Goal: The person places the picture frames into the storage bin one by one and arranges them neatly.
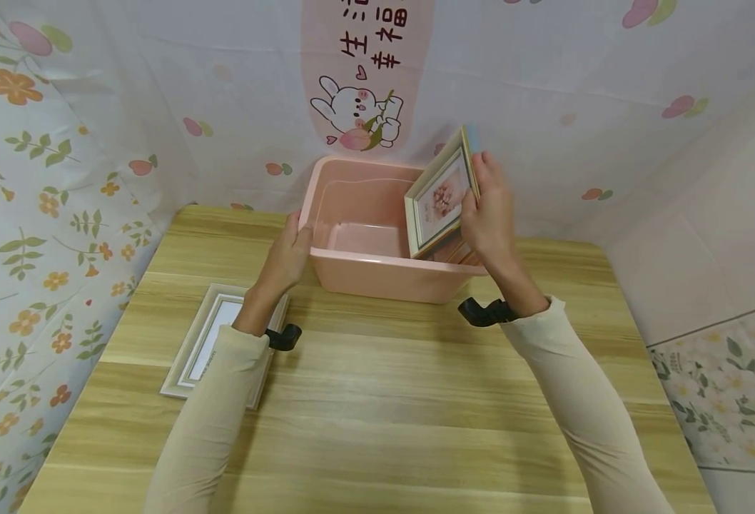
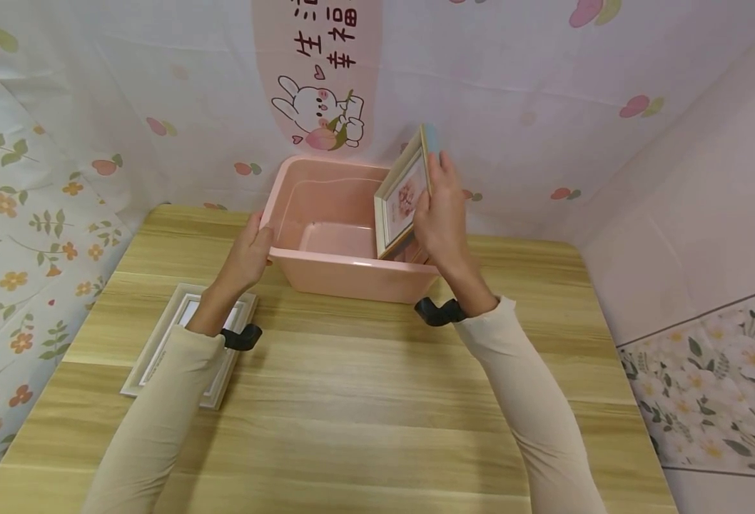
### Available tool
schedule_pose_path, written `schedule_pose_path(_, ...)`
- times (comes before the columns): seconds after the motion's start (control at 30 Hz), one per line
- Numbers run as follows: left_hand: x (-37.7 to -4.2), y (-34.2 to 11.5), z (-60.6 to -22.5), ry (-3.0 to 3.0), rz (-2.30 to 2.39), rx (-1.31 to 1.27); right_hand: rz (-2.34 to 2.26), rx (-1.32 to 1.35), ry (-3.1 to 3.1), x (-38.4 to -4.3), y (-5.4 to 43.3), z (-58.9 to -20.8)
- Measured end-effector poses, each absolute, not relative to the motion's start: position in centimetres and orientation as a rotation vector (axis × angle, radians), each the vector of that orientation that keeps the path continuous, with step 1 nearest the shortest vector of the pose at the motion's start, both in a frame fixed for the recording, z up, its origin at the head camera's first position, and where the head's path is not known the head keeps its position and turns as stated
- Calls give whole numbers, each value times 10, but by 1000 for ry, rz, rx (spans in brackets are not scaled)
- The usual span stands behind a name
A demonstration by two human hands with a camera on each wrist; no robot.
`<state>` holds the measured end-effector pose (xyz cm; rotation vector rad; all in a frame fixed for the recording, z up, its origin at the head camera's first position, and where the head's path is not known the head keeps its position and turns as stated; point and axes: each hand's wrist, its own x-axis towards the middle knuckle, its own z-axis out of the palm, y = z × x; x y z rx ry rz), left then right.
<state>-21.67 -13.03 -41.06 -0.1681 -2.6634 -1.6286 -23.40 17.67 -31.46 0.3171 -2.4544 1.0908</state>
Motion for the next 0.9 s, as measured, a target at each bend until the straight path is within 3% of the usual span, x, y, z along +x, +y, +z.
schedule_pose_path(0.9,-217,-130,-413,-2646,-1625,-172,694,347,-2626,-238,166,-350)
